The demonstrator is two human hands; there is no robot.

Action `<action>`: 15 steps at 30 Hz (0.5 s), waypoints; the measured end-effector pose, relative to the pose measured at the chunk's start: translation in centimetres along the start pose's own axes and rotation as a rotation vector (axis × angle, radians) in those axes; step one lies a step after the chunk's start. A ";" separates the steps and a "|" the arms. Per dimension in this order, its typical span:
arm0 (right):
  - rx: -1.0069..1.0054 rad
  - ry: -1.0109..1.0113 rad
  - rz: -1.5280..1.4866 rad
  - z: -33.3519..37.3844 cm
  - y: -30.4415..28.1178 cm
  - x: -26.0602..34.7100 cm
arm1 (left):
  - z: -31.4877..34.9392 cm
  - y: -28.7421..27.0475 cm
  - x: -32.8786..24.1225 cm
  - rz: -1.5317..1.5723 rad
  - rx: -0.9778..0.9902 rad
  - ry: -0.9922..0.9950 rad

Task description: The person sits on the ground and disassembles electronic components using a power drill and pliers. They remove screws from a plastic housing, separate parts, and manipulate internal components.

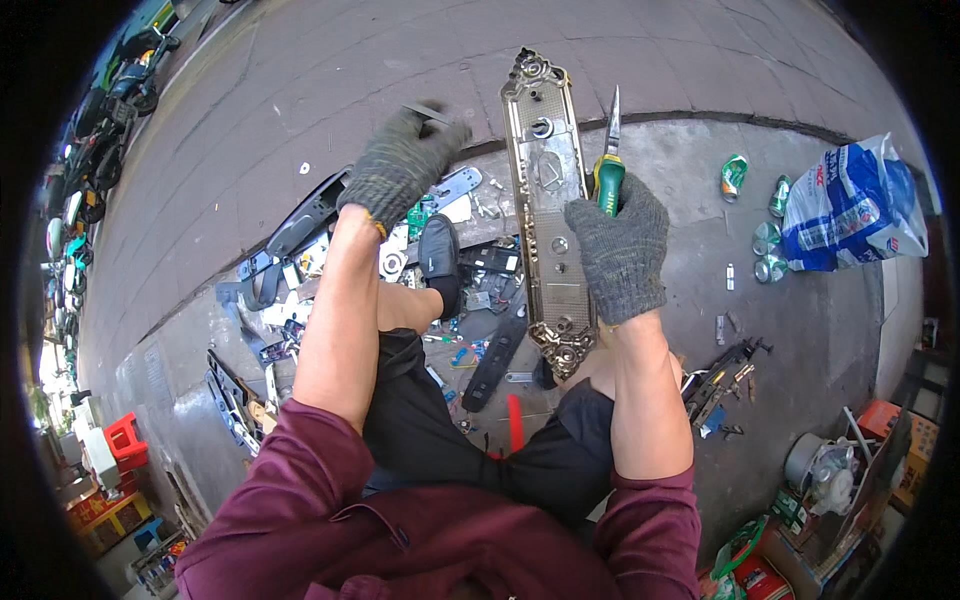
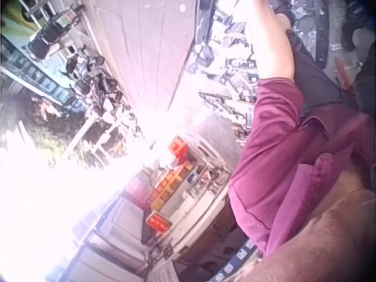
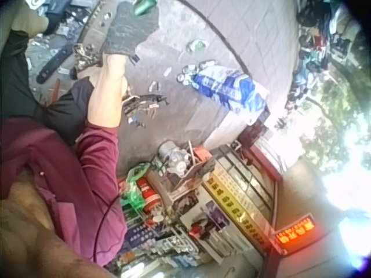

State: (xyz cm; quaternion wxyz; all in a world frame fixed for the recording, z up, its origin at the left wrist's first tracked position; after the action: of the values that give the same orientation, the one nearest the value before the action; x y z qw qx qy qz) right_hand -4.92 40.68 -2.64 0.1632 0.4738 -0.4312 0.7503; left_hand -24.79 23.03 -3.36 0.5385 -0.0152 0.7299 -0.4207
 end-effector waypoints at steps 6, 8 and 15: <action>0.009 -0.057 -0.078 0.8 0.7 0.5 | 0.6 4.5 -2.0 0.424 0.187 0.153; 0.017 -0.096 0.008 1.5 1.4 1.3 | 1.0 5.3 -3.2 0.638 0.115 0.178; 0.188 -0.003 -0.130 1.4 1.9 2.9 | 1.1 2.2 -4.2 0.448 -0.075 0.244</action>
State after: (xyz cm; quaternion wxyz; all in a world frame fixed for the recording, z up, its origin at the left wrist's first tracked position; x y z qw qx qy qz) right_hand -6.80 37.99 -0.80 0.1656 0.5152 -0.3276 0.7745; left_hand -21.18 25.80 -1.54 0.5252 0.1781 0.7898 -0.2621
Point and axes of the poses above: each hand's wrist, its own z-axis away from the middle knuckle, its own y-axis out of the palm, x = y × z, the point moved 6 cm from there along -z, towards the middle knuckle, and after that the axes turned 14 degrees about y, right-handed, at the moved point
